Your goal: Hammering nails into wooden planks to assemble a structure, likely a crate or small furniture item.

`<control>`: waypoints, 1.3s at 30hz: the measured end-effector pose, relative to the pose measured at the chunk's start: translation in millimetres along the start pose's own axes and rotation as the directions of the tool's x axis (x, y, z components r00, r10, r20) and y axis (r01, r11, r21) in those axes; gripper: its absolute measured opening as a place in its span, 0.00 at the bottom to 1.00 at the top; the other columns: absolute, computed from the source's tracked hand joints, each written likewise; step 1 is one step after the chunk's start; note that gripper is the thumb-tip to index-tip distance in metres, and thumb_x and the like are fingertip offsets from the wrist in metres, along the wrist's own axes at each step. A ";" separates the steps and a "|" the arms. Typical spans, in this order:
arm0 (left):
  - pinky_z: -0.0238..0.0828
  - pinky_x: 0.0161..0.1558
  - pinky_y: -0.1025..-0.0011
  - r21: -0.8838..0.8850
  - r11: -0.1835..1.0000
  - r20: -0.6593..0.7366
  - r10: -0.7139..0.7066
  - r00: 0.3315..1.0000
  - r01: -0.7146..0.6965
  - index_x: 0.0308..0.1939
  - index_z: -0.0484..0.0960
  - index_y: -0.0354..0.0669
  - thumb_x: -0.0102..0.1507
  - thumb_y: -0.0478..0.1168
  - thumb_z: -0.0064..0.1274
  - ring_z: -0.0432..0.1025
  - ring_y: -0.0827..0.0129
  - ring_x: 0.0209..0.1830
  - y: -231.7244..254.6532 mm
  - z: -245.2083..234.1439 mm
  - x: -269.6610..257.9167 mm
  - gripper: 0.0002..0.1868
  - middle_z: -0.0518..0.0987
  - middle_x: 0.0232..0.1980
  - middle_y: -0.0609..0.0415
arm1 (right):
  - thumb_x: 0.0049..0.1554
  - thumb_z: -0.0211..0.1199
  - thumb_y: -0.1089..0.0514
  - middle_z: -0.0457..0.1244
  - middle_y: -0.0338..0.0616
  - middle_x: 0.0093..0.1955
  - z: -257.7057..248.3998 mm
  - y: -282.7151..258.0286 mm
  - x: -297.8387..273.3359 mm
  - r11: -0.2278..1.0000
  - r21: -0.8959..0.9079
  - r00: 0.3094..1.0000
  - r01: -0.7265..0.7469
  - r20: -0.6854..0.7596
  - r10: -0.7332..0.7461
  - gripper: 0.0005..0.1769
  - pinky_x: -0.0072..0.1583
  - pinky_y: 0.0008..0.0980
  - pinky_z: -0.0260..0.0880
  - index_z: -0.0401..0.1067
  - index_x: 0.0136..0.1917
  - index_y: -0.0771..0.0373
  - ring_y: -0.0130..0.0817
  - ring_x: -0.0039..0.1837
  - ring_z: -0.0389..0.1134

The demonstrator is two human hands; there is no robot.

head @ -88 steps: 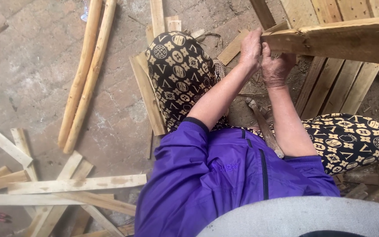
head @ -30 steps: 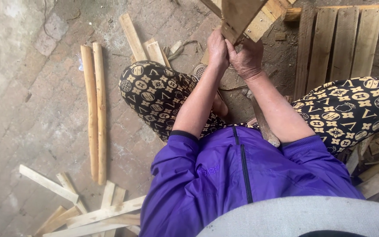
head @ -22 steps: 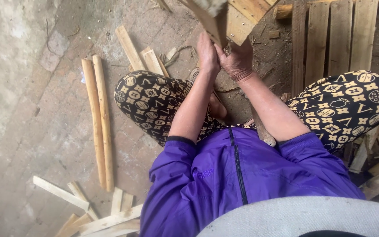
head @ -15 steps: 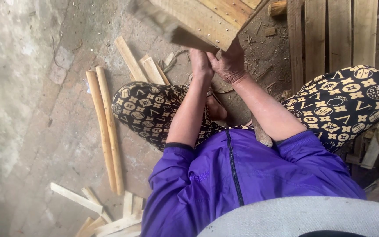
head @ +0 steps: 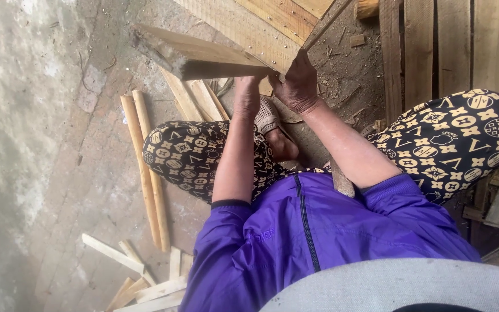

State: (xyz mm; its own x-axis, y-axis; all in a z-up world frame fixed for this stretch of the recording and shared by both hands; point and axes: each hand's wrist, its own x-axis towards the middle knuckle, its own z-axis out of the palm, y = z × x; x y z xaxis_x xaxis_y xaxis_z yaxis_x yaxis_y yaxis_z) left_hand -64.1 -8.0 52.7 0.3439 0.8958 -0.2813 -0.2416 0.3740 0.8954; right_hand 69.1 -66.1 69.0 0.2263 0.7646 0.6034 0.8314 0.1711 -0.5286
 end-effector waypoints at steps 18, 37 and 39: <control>0.22 0.79 0.61 -0.290 0.495 0.350 -0.742 0.572 0.819 0.80 0.39 0.65 0.61 0.69 0.39 0.30 0.62 0.84 34.0 -24.0 28.0 0.48 0.33 0.85 0.63 | 0.69 0.41 0.40 0.65 0.63 0.51 1.5 -3.0 10.1 0.998 0.067 0.997 0.014 -0.070 -0.009 0.32 0.51 0.49 0.72 0.70 0.58 0.72 0.56 0.52 0.66; 0.77 0.50 0.70 0.757 0.607 0.467 -0.244 0.850 -0.241 0.40 0.84 0.49 0.56 0.40 0.69 0.75 0.68 0.47 108.3 18.1 22.8 0.11 0.82 0.46 0.55 | 0.66 0.62 0.50 0.66 0.62 0.61 -0.7 3.3 8.2 0.975 0.210 0.994 0.070 -0.092 -0.051 0.24 0.64 0.50 0.77 0.66 0.67 0.69 0.59 0.64 0.70; 0.77 0.45 0.71 0.779 0.542 0.479 -0.191 0.857 -0.315 0.38 0.84 0.49 0.54 0.40 0.72 0.73 0.68 0.45 111.6 19.1 27.7 0.12 0.79 0.45 0.55 | 0.65 0.66 0.49 0.66 0.61 0.60 -0.8 3.1 7.8 0.981 0.181 0.996 0.068 -0.069 -0.056 0.27 0.63 0.49 0.78 0.66 0.67 0.70 0.59 0.63 0.70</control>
State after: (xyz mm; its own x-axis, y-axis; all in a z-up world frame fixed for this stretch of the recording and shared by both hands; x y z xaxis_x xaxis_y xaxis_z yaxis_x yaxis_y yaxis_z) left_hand -64.1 54.0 151.4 0.7755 0.5810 -0.2471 0.4680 -0.2662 0.8427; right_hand 73.9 -60.1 72.6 0.2135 0.7092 0.6719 0.7396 0.3321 -0.5855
